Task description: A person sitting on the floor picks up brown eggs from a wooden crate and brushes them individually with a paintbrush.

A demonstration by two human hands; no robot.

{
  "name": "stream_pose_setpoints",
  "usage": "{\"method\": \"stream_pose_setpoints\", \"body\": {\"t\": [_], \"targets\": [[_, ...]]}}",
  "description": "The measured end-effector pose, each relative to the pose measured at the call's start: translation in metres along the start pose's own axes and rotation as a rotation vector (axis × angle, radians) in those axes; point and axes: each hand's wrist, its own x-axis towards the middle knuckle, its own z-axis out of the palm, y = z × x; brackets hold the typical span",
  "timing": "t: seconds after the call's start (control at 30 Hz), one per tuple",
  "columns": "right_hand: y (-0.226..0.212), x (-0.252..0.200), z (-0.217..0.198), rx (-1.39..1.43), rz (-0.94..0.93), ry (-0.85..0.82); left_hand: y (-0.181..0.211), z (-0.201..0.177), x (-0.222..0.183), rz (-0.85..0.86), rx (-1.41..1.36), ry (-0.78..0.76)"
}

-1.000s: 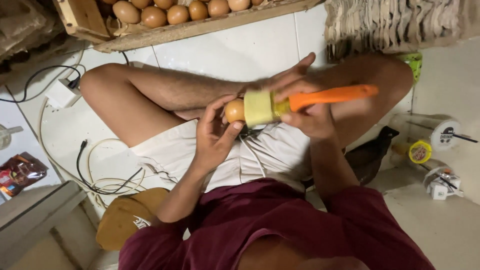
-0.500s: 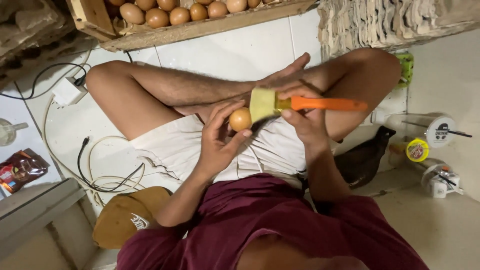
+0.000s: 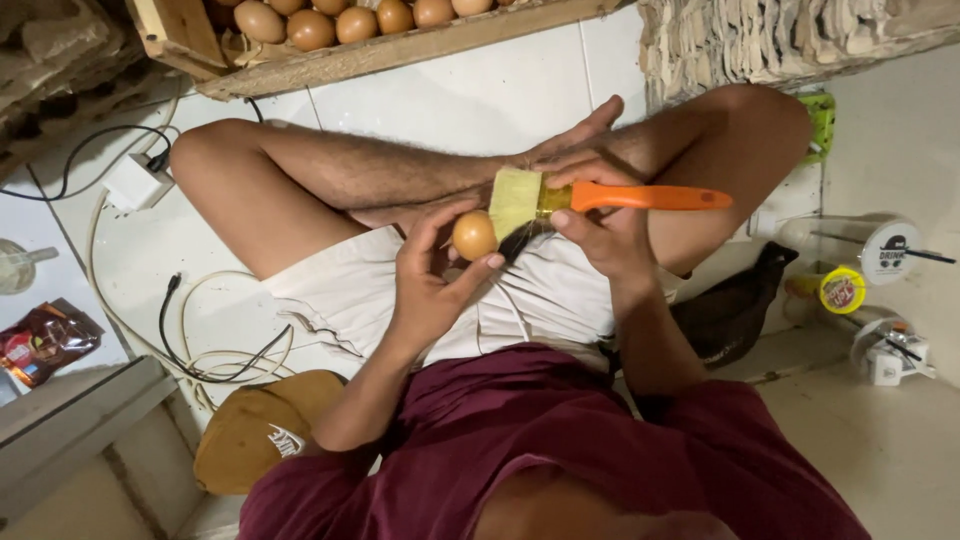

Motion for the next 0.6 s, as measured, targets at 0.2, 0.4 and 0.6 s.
{"method": "stream_pose_setpoints", "body": {"t": [0.2, 0.4, 0.6], "targets": [[-0.011, 0.007, 0.001, 0.08, 0.051, -0.027, 0.002, -0.003, 0.0, 0.034, -0.024, -0.049], [0.005, 0.001, -0.002, 0.192, -0.008, -0.071, 0.0, -0.004, -0.001, 0.047, -0.013, -0.099], [0.013, -0.006, 0.0, 0.424, 0.005, -0.108, 0.005, -0.002, 0.001, 0.103, 0.095, -0.089]]}}
